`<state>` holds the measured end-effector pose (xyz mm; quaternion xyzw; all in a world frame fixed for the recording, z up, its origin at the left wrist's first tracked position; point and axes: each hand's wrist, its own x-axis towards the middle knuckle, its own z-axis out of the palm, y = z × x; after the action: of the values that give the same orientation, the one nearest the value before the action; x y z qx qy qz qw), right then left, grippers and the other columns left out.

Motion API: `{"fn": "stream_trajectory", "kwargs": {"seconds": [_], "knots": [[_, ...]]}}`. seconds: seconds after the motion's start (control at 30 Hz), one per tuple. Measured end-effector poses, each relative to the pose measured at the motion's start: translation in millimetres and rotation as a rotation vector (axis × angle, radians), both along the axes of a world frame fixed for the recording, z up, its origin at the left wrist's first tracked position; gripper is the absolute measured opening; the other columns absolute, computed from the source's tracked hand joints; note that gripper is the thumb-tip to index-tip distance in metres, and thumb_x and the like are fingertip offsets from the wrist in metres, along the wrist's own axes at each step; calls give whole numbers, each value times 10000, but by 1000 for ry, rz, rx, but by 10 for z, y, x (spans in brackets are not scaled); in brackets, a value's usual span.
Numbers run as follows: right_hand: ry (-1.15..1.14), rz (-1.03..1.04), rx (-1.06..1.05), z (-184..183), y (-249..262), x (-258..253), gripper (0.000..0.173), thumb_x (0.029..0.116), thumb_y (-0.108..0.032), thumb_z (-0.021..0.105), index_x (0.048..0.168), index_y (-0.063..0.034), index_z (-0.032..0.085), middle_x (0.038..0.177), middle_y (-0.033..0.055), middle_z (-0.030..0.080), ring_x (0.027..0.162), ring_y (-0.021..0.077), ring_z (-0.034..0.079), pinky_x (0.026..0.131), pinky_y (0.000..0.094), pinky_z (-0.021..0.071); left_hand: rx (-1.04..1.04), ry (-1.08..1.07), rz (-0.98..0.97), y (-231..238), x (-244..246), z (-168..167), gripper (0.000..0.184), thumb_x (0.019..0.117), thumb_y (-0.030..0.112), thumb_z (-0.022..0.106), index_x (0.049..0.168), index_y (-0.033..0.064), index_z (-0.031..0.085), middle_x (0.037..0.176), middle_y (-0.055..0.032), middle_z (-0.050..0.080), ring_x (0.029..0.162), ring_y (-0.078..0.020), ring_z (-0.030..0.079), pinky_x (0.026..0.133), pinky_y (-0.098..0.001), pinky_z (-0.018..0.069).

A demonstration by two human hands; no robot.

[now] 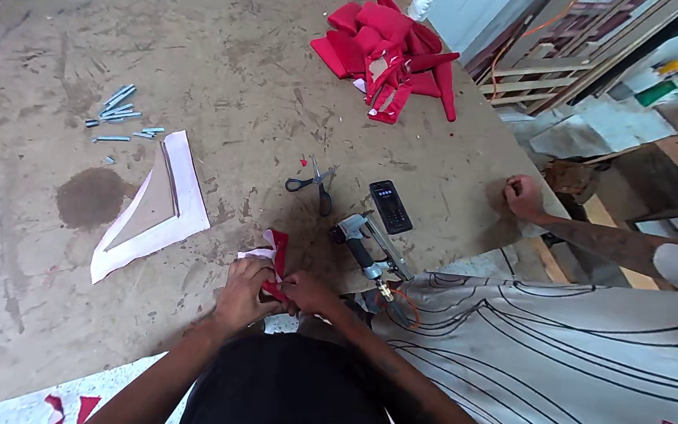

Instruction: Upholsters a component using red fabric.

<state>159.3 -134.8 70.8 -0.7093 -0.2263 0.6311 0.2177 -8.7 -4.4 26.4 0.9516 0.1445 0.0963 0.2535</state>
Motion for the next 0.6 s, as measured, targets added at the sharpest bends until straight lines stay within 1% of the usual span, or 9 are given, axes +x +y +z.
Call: {"fn": "stream_trajectory", "kwargs": {"seconds": [0.07, 0.13, 0.2, 0.27, 0.33, 0.4, 0.47, 0.53, 0.6], "knots": [[61, -30, 10, -32, -15, 55, 382, 1064, -364, 498, 1151, -31, 665, 856, 62, 695, 680, 142, 669, 663, 331, 583, 43, -7, 12, -41, 11, -13, 459, 796, 733, 679, 1025, 335, 703, 1298, 148, 622, 1292, -124, 506, 1087, -477, 397], [5, 57, 31, -55, 9, 119, 403, 1063, -399, 481, 1066, -53, 686, 814, 37, 670, 649, 119, 621, 626, 318, 541, 48, -13, 20, -60, 19, -4, 356, 865, 646, 659, 1008, 325, 717, 1292, 140, 631, 1312, -132, 499, 1111, -486, 381], [-83, 158, 26, -16, 57, 149, 423, 1066, -426, 465, 1036, -69, 691, 779, 28, 637, 632, 121, 584, 613, 328, 507, 32, 4, 25, -76, 11, 5, 277, 918, 566, 626, 1011, 324, 723, 1305, 139, 625, 1355, -135, 466, 1146, -488, 348], [-151, 197, 35, -15, 82, 166, 386, 1044, -404, 500, 1038, -80, 708, 794, 39, 650, 666, 142, 599, 652, 363, 516, -16, -2, 28, -111, 4, -28, 226, 948, 504, 614, 1021, 324, 730, 1320, 133, 618, 1393, -144, 432, 1165, -480, 339], [-181, 201, 61, -9, 112, 206, 312, 1001, -355, 578, 1060, -87, 728, 864, 66, 669, 736, 171, 620, 710, 408, 529, -85, -11, 54, -140, -8, -50, 199, 965, 468, 611, 1035, 329, 736, 1339, 141, 608, 1421, -138, 404, 1173, -468, 346], [-192, 187, 79, -20, 108, 217, 274, 977, -334, 616, 1058, -104, 741, 885, 64, 680, 744, 167, 621, 706, 408, 526, -149, -13, 96, -178, -34, -47, 176, 971, 450, 622, 1026, 334, 742, 1347, 158, 599, 1424, -125, 398, 1160, -468, 359], [-186, 152, 100, -56, 63, 207, 265, 968, -330, 616, 1032, -104, 739, 868, 59, 672, 744, 165, 614, 708, 410, 518, -201, -25, 123, -193, -32, -50, 148, 967, 425, 640, 1005, 337, 752, 1341, 166, 603, 1409, -118, 411, 1145, -468, 371], [-166, 101, 124, -88, 15, 191, 272, 964, -319, 608, 1053, -96, 736, 886, 63, 676, 764, 171, 625, 723, 413, 529, -255, -70, 133, -182, -8, -49, 108, 951, 382, 685, 980, 317, 766, 1309, 151, 622, 1381, -121, 441, 1156, -461, 377], [-135, 54, 129, -122, -18, 167, 273, 968, -309, 596, 1071, -96, 733, 882, 55, 671, 753, 157, 615, 719, 394, 523, -291, -102, 152, -175, 6, -50, 85, 935, 370, 719, 956, 304, 769, 1277, 146, 636, 1351, -115, 462, 1149, -421, 390]]}}
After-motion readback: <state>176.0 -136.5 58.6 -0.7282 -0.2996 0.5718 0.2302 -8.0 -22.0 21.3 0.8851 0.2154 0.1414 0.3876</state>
